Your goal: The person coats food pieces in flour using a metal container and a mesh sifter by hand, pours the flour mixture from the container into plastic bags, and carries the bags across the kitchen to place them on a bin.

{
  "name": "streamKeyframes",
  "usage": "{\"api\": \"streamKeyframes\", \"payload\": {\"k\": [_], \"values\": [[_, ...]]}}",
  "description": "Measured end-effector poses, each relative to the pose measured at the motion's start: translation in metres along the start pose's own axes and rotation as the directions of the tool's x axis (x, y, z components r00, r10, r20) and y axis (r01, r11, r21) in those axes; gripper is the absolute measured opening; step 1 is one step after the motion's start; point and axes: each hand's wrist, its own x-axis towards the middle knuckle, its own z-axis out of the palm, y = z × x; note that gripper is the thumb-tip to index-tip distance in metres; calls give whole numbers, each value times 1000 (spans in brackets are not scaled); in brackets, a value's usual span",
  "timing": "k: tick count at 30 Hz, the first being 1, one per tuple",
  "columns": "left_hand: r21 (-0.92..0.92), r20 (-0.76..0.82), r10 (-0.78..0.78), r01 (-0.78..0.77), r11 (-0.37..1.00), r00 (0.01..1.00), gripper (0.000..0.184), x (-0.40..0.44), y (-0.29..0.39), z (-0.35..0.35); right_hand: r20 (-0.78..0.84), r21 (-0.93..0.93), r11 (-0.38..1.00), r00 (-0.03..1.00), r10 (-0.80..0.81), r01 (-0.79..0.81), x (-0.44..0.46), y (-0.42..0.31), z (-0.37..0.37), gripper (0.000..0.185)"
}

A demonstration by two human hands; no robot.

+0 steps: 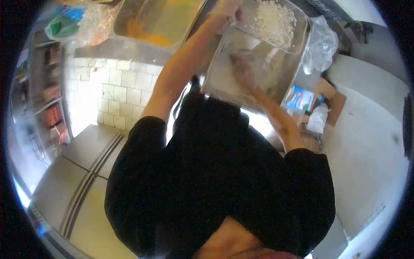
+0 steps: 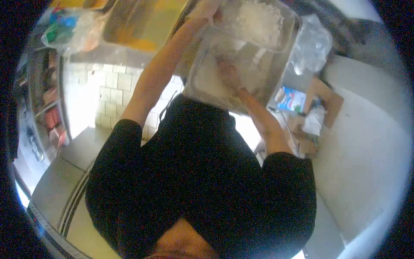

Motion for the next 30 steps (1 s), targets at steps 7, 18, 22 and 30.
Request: {"api": "streamKeyframes", "payload": {"k": [7, 18, 22, 30], "values": [[26, 10, 101, -101, 995, 995, 34, 9, -6, 2, 305, 353, 934, 951, -61, -53, -11, -36, 5, 43], [178, 23, 222, -222, 959, 975, 34, 29, -17, 3, 413, 460, 881, 905, -98, -115, -38, -44, 2, 47], [462, 112, 408, -411, 786, 906, 38, 39, -25, 6, 443, 222, 975, 889, -116, 16, -35, -39, 3, 46], [104, 30, 219, -221, 970, 975, 47, 41, -22, 10, 621, 708, 253, 752, 219, -659, -27, -37, 8, 47]]}}
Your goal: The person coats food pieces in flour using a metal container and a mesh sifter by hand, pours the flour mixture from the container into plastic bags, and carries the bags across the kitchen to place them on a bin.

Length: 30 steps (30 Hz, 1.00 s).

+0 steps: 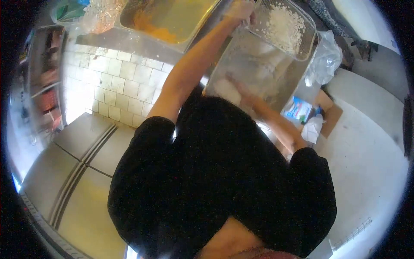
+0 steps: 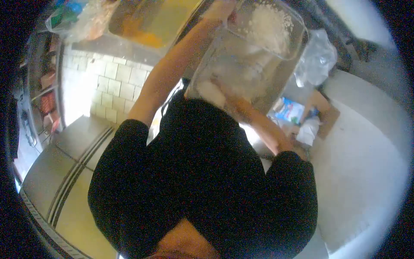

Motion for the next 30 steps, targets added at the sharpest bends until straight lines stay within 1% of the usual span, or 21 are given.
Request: {"api": "streamKeyframes", "payload": {"k": [5, 6, 7, 8, 9, 10, 11, 12, 14, 16, 18, 20, 21, 22, 23, 24, 26, 27, 28, 29, 30], "values": [[-21, -4, 6, -6, 1000, 1000, 44, -5, 4, -3, -182, 36, 997, 981, 70, -65, -51, -57, 22, 49], [-28, -4, 9, -9, 1000, 1000, 44, -5, 5, -3, -202, -49, 999, 979, -20, 11, -61, -65, 24, 49], [-36, -6, 14, -14, 999, 1000, 44, -5, 5, -3, -150, -432, 853, 910, -387, 292, -50, -52, 9, 47], [-47, -11, 18, -19, 999, 1000, 43, -4, 4, -2, -161, -432, 851, 903, -397, 297, -50, -53, -1, 47], [-54, -13, 23, -24, 998, 1000, 43, -5, 5, -1, -277, -59, 974, 934, -227, 219, -55, -65, -2, 43], [-67, -17, 28, -29, 997, 999, 42, -6, 5, -1, -315, 330, 934, 949, -30, 139, -62, -77, -5, 40], [-79, -19, 32, -33, 996, 999, 42, -6, 6, -1, -331, 330, 931, 943, -42, 157, -70, -87, -8, 40], [-92, -22, 35, -37, 995, 999, 42, -6, 6, 0, -377, 381, 893, 922, -86, 239, -77, -98, -13, 38], [-109, -29, 44, -47, 993, 999, 41, -7, 6, 0, -434, 423, 842, 891, -136, 335, -91, -123, -24, 38], [-107, -39, 54, -58, 993, 998, 40, -8, 8, -1, -482, 290, 799, 801, -354, 527, -94, -156, -36, 42], [-100, -55, 52, -57, 993, 997, 40, -20, 18, -3, -503, 309, 728, 755, -421, 612, -92, -199, -44, 40], [-78, -94, 18, -26, 997, 995, 41, -31, 30, -5, -690, 96, 744, 583, -429, 661, -86, -234, -32, 38], [-71, -82, 30, -36, 997, 996, 41, -23, 21, -2, -699, 96, 735, 571, -431, 671, -67, -236, -56, 38], [-123, -68, 48, -56, 991, 997, 41, -6, 2, 3, -627, -430, 748, 429, -650, 506, -39, -232, -93, 38], [-176, -57, 65, -75, 982, 996, 41, 5, -6, 5, -537, -656, 662, 393, -746, 362, -37, -233, -99, 38], [-176, -55, 78, -87, 981, 995, 41, 0, 4, 2, -437, -831, 521, 349, -829, 194, -36, -235, -105, 39], [-207, -77, 103, -117, 971, 992, 39, -22, 22, -5, -230, -925, 263, 146, -962, 275, -68, -231, -71, 40], [-213, -79, 103, -118, 970, 992, 39, -20, 23, -5, -255, -900, 290, 147, -956, 325, -75, -218, -72, 41], [-251, -58, 72, -85, 964, 996, 33, -19, 21, -4, -279, -871, 317, 156, -948, 375, -84, -204, -74, 41], [-286, -37, 35, -44, 957, 999, 30, -19, 16, -4, -241, -935, 294, 255, -936, 197, -107, -189, -58, 36], [-290, -43, 18, -30, 957, 999, 30, -11, 9, -2, -217, -971, 240, 359, -908, 21, -125, -176, -43, 33]]}}
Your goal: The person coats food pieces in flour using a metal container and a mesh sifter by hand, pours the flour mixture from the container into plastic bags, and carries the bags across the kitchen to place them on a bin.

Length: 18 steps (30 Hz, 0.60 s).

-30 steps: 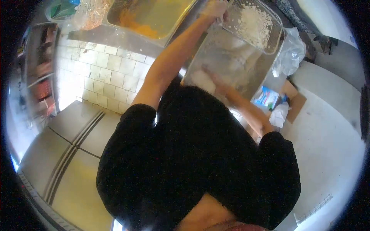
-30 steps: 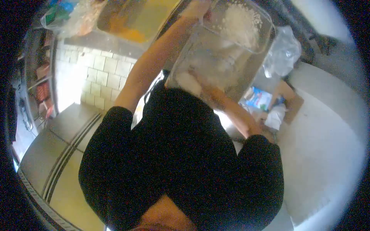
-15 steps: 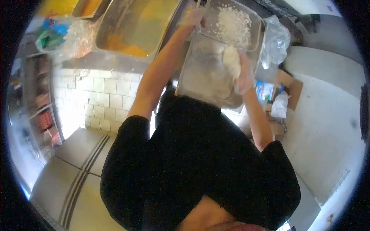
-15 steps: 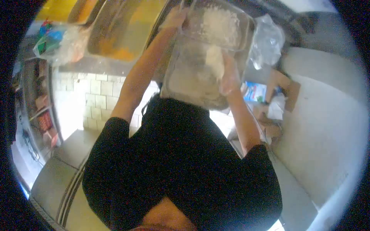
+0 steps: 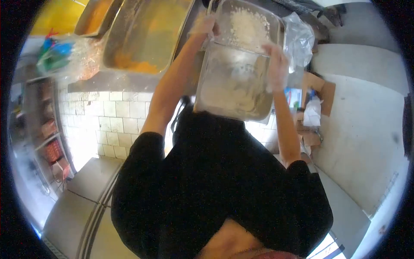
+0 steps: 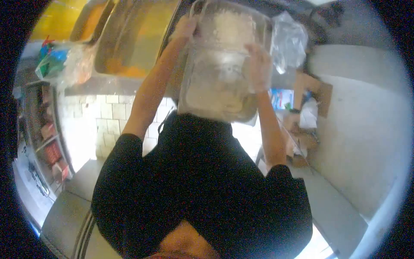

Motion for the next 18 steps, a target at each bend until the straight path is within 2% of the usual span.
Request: {"api": "streamKeyframes", "payload": {"k": [1, 2, 3, 4, 5, 6, 7, 9, 11, 14, 16, 17, 18], "values": [[-51, 43, -10, 12, 999, 999, 30, 11, -7, 0, 20, 6, 1000, 1000, -3, 2, -11, 1, 7, 33], [-100, 86, -21, 29, 995, 996, 29, 17, -20, 1, 130, 282, 936, 974, 183, -213, -27, 7, 22, 36], [-98, 78, -42, 50, 994, 996, 29, 7, -11, 0, 284, 498, 752, 901, 329, -432, -45, 15, 39, 40], [-72, 67, -33, 38, 997, 997, 29, 5, -6, 0, 302, 495, 747, 894, 332, -445, -60, 27, 61, 40], [-62, 59, -32, 36, 997, 998, 29, 4, -6, 0, 238, 241, 934, 949, 208, -265, -73, 40, 88, 39], [-55, 51, -30, 32, 998, 998, 29, 3, -5, 0, 214, -43, 998, 975, 55, -46, -78, 38, 100, 39], [-55, 45, -27, 30, 998, 999, 28, 2, -3, 0, 225, -39, 998, 973, 52, -45, -80, 39, 108, 39], [-55, 35, -36, 38, 998, 999, 28, 0, -2, 0, 498, 170, 927, 840, 213, -336, -93, 34, 123, 48], [-65, 22, -39, 40, 997, 999, 27, -1, 0, 0, 643, 225, 844, 725, 247, -487, -101, 33, 132, 57], [-80, 1, -44, 44, 996, 999, 26, -1, -2, -1, 652, 494, 779, 758, -38, -386, -135, 39, 159, 49], [-84, -18, -44, 42, 996, 999, 26, 0, -2, -1, 601, 661, 678, 767, -223, -321, -147, 39, 176, 47], [-87, -23, -43, 40, 995, 999, 26, -1, -2, -1, 607, 662, 673, 763, -222, -330, -152, 40, 182, 47], [-93, -31, -42, 38, 995, 999, 25, 1, -2, 0, 542, 526, 849, 790, -285, -54, -151, 40, 186, 48]]}}
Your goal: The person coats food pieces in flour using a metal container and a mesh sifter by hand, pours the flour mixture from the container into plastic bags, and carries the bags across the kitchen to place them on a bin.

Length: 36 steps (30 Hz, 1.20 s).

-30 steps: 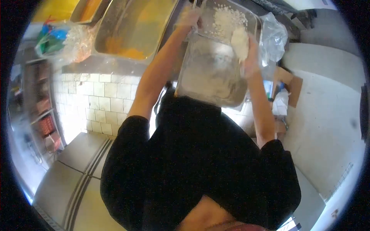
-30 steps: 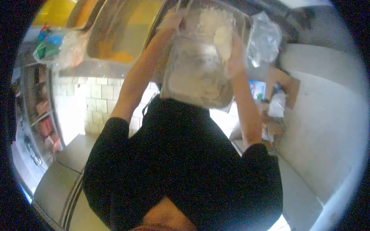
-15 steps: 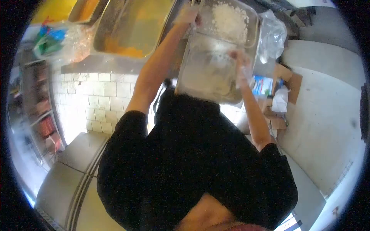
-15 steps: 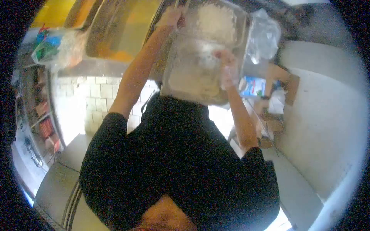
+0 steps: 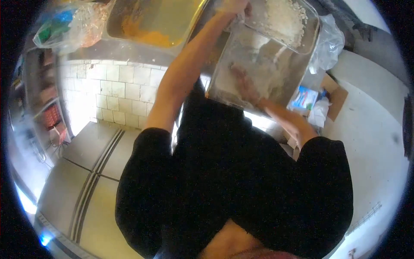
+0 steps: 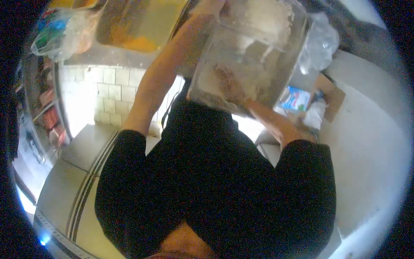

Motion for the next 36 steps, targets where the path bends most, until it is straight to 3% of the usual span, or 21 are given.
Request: {"api": "streamKeyframes", "payload": {"k": [1, 2, 4, 8, 11, 14, 15, 16, 17, 18, 19, 20, 21, 22, 23, 29, 32, 34, 35, 36], "values": [[-5, -8, 0, 0, 1000, 1000, 25, 1, 0, 1, 7, -339, 936, 995, -102, 98, 5, 3, 0, 50], [-12, -11, -6, 6, 1000, 1000, 25, 3, -1, 0, 20, -334, 937, 995, -100, 101, 6, 5, 2, 50], [-26, -29, -15, 15, 1000, 999, 24, 4, -3, -1, 141, 158, 974, 980, 142, -164, 11, -10, 0, 50], [-44, -58, -20, 18, 999, 998, 24, 4, -5, -1, 186, 12, 964, 948, 259, -265, 29, -53, -4, 52], [-59, -75, -25, 21, 998, 997, 23, 7, -4, 2, 248, 60, 981, 955, 165, -185, 37, -90, -23, 50], [-33, -69, -39, 37, 999, 997, 23, 9, -8, 4, 221, 150, 957, 952, 213, -249, 30, -84, -15, 49], [-32, -69, -34, 32, 999, 997, 23, 22, -25, 5, 255, 269, 898, 925, 281, -347, 28, -82, -14, 49], [354, -99, 609, -544, 761, 787, 22, 48, -53, 7, 297, 380, 816, 893, 338, -435, 28, -79, -14, 49], [632, 125, 958, -765, 123, 257, 24, 61, -69, 9, 294, 381, 818, 895, 336, -431, 28, -75, -13, 49], [629, 127, 958, -768, 122, 256, 24, 57, -65, 9, 338, 463, 767, 888, 312, -445, 28, -77, -15, 48], [602, 133, 936, -777, 186, 327, 24, 53, -61, 8, 378, 537, 709, 882, 282, -457, 29, -78, -18, 47], [517, 80, 843, -745, 421, 532, 24, 50, -56, 10, 373, 538, 710, 884, 282, -454, 29, -78, -23, 47], [336, -27, 526, -487, 806, 850, 24, 38, -44, 9, 414, 365, 844, 880, 232, -394, 37, -100, -36, 45], [164, -50, 240, -229, 960, 970, 24, 25, -28, 7, 438, 273, 896, 874, 209, -350, 39, -106, -40, 44], [127, -41, 154, -148, 981, 987, 25, 23, -23, 7, 463, 180, 938, 867, 185, -296, 41, -112, -43, 43], [130, -12, 109, -107, 986, 994, 26, 18, -12, 1, 415, 276, 899, 886, 209, -341, 26, -89, -49, 46], [124, -3, 87, -86, 989, 996, 27, 16, -7, 2, 386, 673, 432, 783, 487, -601, 20, -69, -57, 50], [123, 11, 86, -87, 989, 996, 28, 17, -6, 4, 420, 835, 23, 664, 619, -550, 23, -73, -70, 54], [126, 16, 88, -90, 988, 996, 29, 17, -5, 5, 393, 848, 37, 675, 624, -528, 19, -85, -85, 54], [134, 17, 92, -93, 987, 996, 29, 16, -4, 6, -57, 730, 630, 896, 441, -264, 19, -124, -110, 51]]}}
